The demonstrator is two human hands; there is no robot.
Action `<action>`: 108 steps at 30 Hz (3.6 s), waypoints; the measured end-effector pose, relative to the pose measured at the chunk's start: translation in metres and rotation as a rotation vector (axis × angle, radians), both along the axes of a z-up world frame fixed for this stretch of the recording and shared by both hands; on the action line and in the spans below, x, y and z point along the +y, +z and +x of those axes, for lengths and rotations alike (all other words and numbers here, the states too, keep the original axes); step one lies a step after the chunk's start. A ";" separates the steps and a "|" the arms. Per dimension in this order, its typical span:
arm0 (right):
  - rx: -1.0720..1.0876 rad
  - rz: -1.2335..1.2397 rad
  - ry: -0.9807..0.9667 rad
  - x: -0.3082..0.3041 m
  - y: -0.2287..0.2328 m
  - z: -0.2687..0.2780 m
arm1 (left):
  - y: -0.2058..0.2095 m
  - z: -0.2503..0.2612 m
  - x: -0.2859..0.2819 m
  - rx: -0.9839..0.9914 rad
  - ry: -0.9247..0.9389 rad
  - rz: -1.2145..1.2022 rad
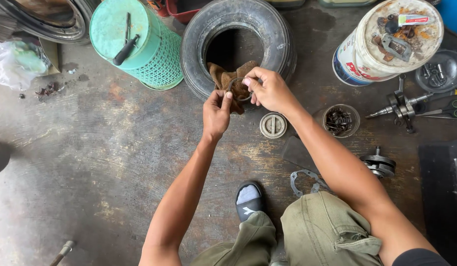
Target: The person sits on the floor and cleans a small metal ring using a brown cloth. They then use a yellow utility knife to scrape the inside surface of the ring, rotating it to clean different sections.
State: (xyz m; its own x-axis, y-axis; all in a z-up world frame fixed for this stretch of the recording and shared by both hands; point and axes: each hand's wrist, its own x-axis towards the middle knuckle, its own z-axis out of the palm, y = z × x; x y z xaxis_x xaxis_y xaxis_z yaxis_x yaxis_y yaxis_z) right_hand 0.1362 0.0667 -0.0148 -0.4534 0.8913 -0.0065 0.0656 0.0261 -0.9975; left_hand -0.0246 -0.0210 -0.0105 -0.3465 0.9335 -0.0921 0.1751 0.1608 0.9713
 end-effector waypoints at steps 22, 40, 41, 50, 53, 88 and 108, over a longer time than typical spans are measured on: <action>0.253 -0.048 -0.389 -0.044 -0.031 -0.059 | 0.001 -0.008 0.012 -0.192 0.123 0.081; 0.403 -0.092 -0.483 -0.034 -0.024 -0.009 | -0.047 -0.070 0.010 1.433 -0.204 0.484; 0.407 -0.081 -0.465 -0.034 -0.024 -0.004 | -0.042 -0.066 0.003 1.386 -0.237 0.448; 0.429 -0.064 -0.404 -0.039 -0.003 0.018 | -0.025 -0.050 0.009 1.199 -0.083 0.189; 0.417 -0.064 -0.388 -0.043 -0.002 0.022 | -0.012 -0.037 0.009 1.138 -0.083 0.064; 0.284 0.148 -0.005 -0.053 0.115 0.112 | 0.113 0.065 -0.012 -0.254 -0.305 0.307; 0.301 0.228 0.017 -0.069 0.126 0.107 | 0.138 0.072 -0.031 -0.215 -0.217 0.392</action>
